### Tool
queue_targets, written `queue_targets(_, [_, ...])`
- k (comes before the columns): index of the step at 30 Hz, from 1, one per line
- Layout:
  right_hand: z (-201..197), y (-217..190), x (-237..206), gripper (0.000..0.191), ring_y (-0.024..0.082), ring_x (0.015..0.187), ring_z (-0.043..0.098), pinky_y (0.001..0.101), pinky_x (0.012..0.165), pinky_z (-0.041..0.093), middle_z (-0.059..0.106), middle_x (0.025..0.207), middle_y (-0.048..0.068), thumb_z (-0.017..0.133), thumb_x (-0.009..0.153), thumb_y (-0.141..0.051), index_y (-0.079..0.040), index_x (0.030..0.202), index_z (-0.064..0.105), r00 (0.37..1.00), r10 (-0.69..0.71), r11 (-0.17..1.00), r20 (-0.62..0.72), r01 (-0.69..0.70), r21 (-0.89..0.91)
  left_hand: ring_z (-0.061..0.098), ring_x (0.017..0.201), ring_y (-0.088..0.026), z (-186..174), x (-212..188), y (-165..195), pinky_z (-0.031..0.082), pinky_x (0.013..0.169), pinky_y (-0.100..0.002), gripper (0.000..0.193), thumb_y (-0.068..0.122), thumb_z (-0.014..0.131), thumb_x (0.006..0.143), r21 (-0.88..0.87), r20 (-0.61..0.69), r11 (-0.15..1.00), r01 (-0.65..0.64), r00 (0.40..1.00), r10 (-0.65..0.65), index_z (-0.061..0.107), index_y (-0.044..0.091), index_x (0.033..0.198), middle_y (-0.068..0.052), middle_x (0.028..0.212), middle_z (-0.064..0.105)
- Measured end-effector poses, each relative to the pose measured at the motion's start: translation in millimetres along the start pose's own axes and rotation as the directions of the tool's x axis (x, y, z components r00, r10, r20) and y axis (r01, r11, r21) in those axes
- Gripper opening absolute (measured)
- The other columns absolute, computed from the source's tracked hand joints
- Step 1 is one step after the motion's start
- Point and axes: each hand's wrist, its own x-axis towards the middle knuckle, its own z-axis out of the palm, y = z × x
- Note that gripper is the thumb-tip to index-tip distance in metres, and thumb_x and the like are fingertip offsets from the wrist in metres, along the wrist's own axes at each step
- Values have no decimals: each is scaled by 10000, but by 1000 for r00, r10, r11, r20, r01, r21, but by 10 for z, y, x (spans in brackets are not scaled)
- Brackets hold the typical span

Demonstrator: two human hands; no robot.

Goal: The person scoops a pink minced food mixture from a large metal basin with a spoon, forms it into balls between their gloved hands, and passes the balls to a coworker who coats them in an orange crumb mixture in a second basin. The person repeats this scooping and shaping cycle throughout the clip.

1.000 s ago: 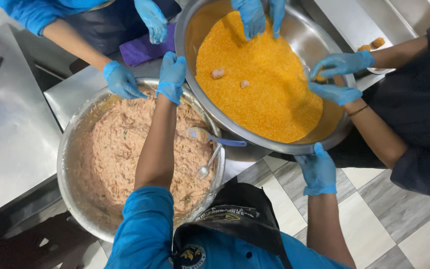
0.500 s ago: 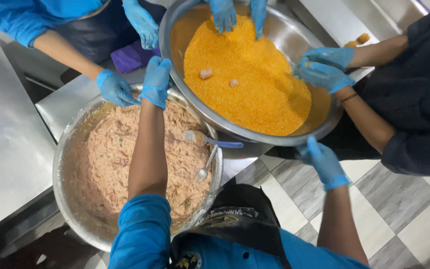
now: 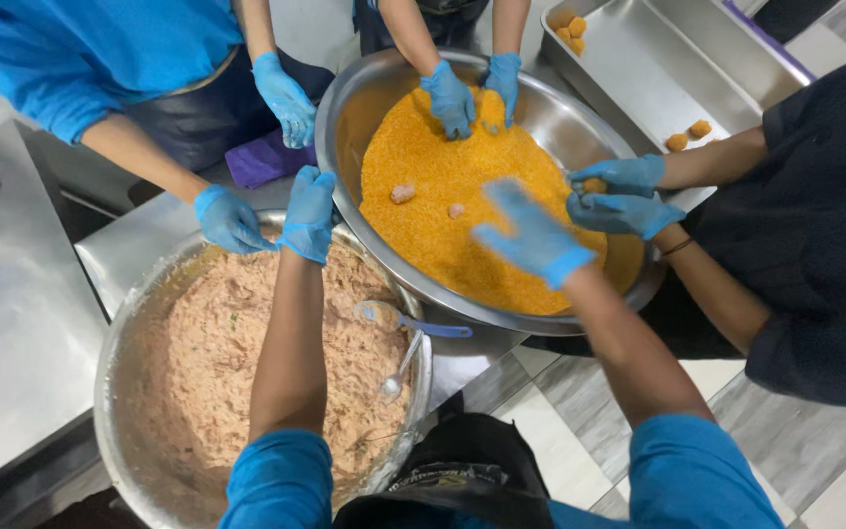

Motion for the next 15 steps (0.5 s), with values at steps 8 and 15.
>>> queue_targets(8, [452,866,-2288,280,129,798,583,306,744,498,661,904,87,690,1091,-294,-16,1071,673,424,681,732,-597,-412,543,520,527,-116,-20,52,-32,442,428,-288,108,189,592,998,-57,62,998,-17,998,21,541,112,943,-5,714,537])
queue_targets(15, [849,1147,-2275,361,179,936,614,371,818,532,654,1126,48,527,1059,-375,-132,1324,563,420,905,-57,69,-41,998,540,463,-152,113,3,-171,432,390,-287,64,168,564,961,155,71,988,8,997,-19,562,105,957,-51,687,596])
